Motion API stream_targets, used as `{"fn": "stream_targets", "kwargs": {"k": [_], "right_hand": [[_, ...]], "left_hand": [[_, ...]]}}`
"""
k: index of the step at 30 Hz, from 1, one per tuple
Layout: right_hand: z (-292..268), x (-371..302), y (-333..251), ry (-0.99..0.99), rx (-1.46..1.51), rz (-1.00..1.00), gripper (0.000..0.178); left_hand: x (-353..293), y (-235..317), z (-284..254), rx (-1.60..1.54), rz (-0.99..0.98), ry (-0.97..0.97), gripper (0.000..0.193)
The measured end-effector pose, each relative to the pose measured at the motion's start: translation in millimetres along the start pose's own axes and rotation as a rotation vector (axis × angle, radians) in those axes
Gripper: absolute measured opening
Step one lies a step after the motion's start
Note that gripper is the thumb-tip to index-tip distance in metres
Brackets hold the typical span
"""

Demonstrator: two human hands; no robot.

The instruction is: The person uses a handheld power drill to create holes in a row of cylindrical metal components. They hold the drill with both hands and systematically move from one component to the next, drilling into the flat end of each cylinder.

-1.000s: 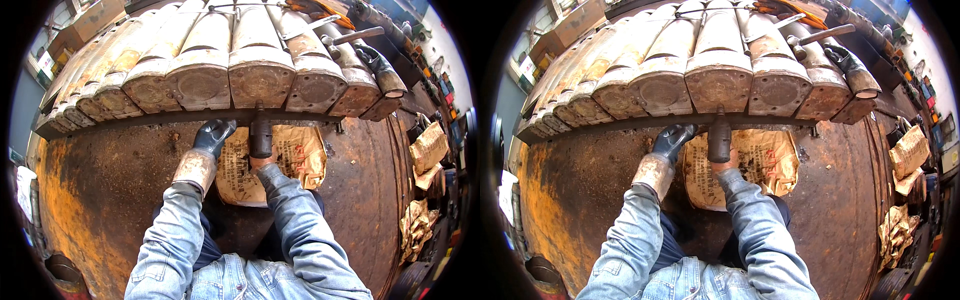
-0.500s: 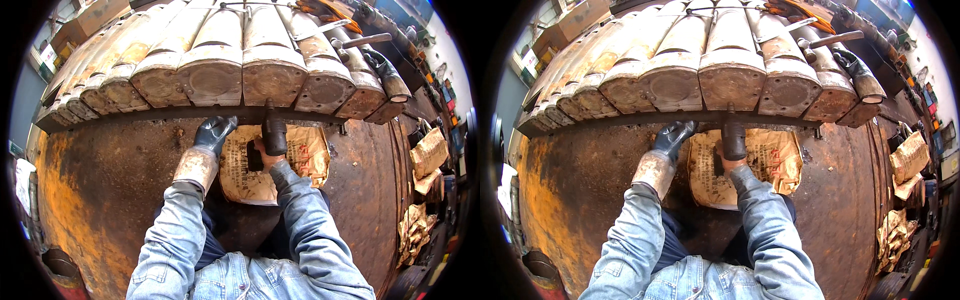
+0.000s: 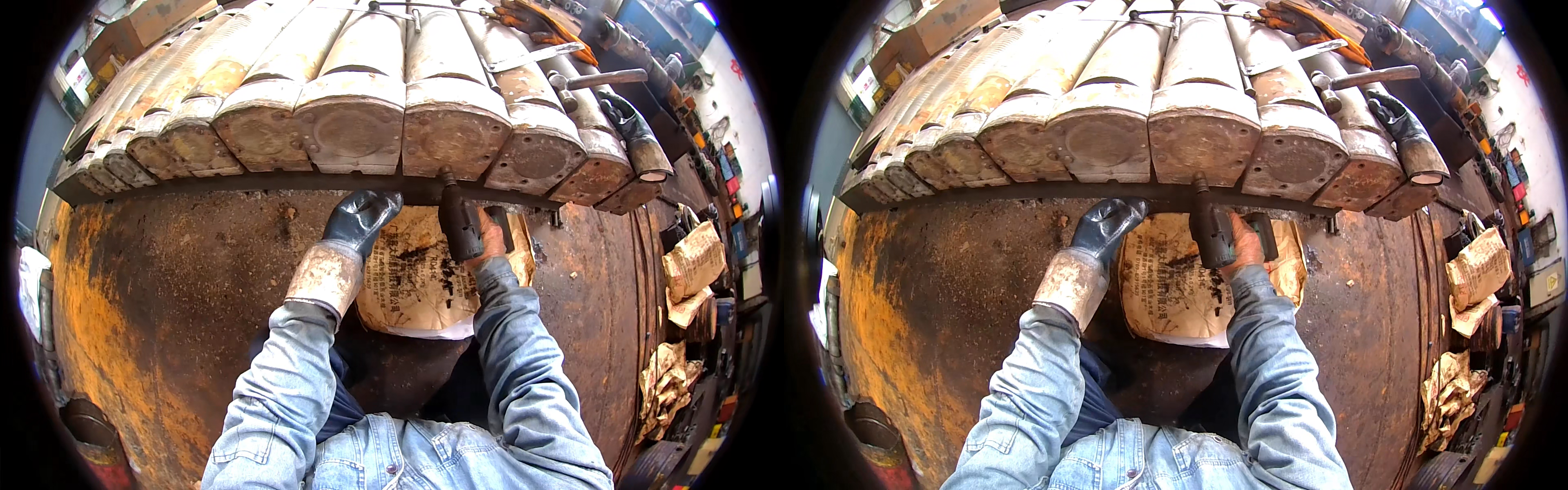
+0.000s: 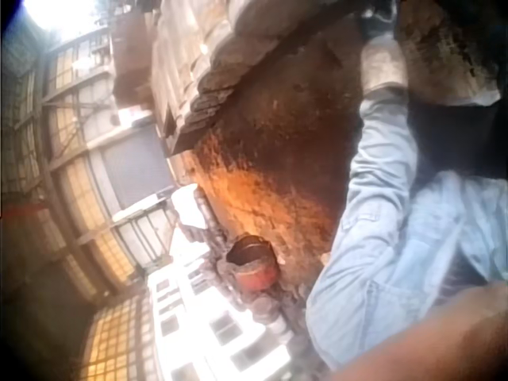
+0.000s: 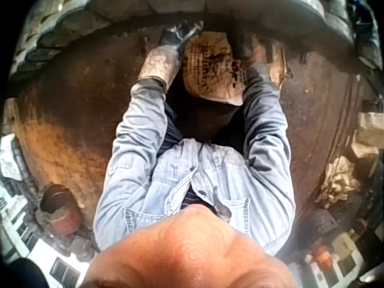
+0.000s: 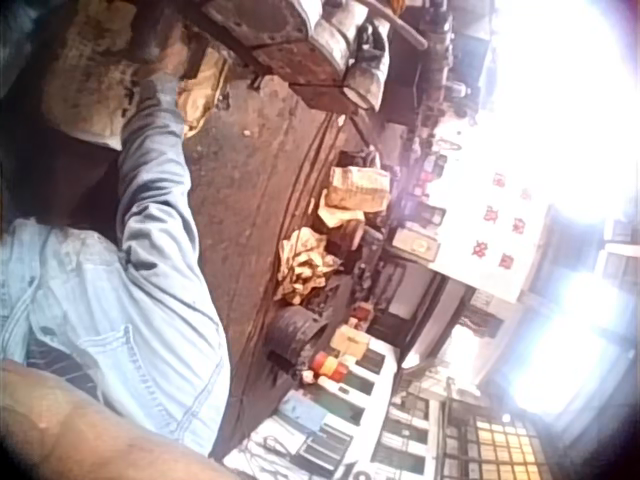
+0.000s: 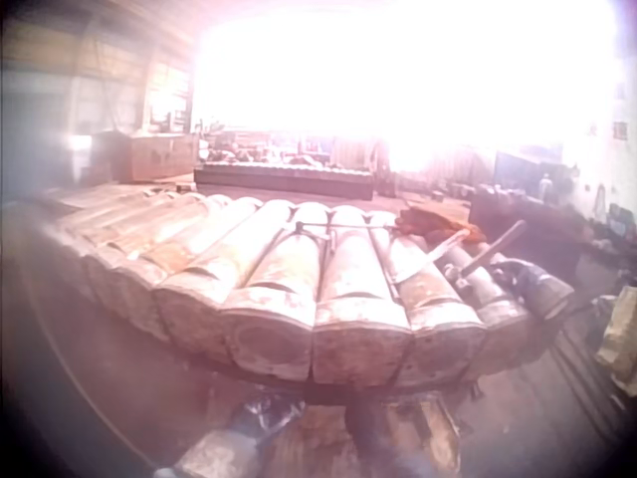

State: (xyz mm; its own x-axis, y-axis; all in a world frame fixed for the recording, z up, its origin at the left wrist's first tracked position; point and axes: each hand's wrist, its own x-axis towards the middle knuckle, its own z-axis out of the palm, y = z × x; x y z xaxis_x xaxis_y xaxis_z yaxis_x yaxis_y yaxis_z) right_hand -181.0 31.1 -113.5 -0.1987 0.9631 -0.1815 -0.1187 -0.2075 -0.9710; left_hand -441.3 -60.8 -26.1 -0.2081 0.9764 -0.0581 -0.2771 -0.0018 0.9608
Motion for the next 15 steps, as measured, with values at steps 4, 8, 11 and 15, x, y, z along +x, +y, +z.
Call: {"fn": "stream_targets", "kwargs": {"k": [4, 8, 11, 15], "right_hand": [[9.1, -3.7, -2.5, 0.049, 0.185, 0.031, 0.024], [-5.2, 1.9, 16.7, 0.086, -0.263, -0.187, 0.021], [7.6, -2.1, 2.1, 0.065, 0.591, 0.305, 0.027], [1.7, 0.2, 19.6, 0.023, 0.335, 0.103, 0.029]], "left_hand": [[-0.5, 4.7, 4.9, 0.064, -0.042, 0.034, 0.02], [1.7, 5.5, 7.8, 0.097, -0.067, 0.034, 0.027], [-2.5, 7.6, 5.5, 0.07, -0.073, 0.029, 0.028], [-2.5, 2.8, 10.6, 0.172, -0.029, 0.009, 0.026]]}}
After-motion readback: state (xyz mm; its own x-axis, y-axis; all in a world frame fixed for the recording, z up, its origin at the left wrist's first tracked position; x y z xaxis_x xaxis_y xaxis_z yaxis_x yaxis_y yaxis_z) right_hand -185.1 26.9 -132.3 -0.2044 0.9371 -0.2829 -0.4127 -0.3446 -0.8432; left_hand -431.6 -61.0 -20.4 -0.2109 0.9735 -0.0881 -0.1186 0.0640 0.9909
